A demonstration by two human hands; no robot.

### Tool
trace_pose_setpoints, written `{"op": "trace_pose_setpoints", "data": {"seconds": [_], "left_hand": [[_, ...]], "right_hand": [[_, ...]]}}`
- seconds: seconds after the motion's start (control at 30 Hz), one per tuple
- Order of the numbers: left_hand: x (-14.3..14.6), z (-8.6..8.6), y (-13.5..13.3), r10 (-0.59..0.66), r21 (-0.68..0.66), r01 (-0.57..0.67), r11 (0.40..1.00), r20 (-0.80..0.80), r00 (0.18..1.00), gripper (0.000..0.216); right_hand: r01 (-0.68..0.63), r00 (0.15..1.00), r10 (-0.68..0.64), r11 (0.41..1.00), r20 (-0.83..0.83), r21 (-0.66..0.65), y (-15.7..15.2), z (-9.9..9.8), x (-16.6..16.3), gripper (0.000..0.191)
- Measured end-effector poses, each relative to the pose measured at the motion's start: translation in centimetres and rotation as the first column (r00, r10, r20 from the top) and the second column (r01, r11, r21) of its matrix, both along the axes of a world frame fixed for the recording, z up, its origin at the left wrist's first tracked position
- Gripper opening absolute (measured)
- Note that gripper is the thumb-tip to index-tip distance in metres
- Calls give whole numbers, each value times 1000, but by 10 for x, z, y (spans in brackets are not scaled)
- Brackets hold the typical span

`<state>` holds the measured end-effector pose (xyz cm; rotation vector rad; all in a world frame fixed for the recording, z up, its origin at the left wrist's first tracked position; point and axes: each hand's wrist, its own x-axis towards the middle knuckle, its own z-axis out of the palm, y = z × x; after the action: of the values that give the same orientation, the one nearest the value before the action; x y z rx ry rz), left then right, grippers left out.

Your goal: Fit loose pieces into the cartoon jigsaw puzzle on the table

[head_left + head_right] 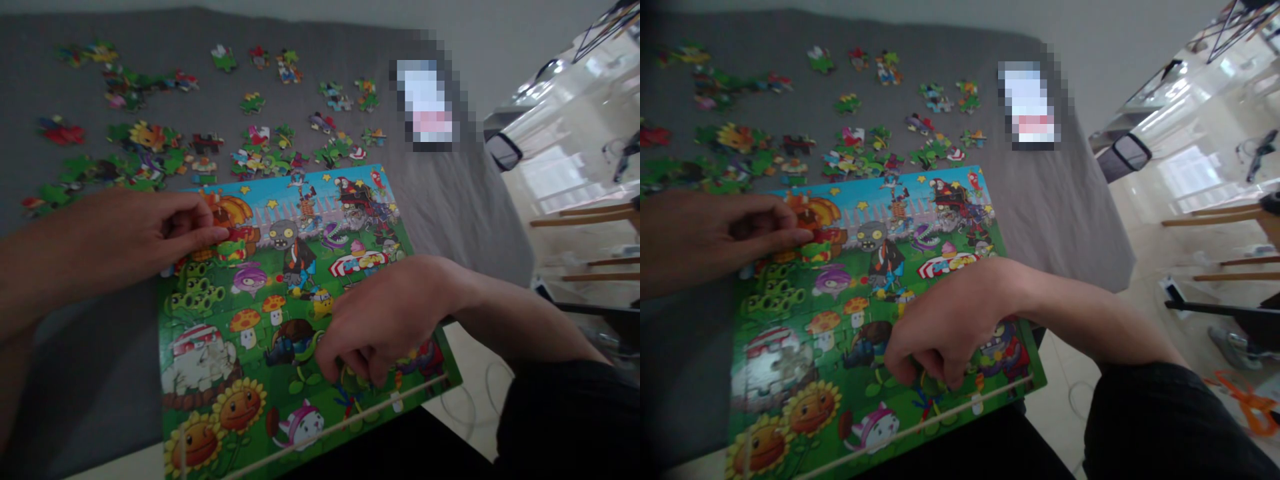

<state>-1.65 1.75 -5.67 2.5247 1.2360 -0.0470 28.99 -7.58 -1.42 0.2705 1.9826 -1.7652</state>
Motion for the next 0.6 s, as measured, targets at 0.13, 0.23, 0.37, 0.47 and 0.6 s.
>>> {"op": "trace_pose_setpoints", "data": {"seconds": [0.13,0.23,0.37,0.47,0.6], "left_hand": [[0,-1,0,18,5,-18,1000,31,999,40],[2,2,0,33,-3,-33,999,28,999,42],[6,9,0,55,-58,-60,996,-90,994,47],[6,11,1,60,-90,-72,993,-129,990,52],[6,11,1,57,-95,-67,993,-112,992,55]], "right_hand": [[13,1000,-13,1000,-2,-22,0,-1,-3,36],[44,999,-44,997,-6,-66,0,-3,-5,40],[82,996,-84,993,-11,-79,2,-3,-5,42],[112,993,-113,992,-19,-66,4,-1,-5,41],[107,994,-108,993,-18,-45,3,-1,-5,39]]}}
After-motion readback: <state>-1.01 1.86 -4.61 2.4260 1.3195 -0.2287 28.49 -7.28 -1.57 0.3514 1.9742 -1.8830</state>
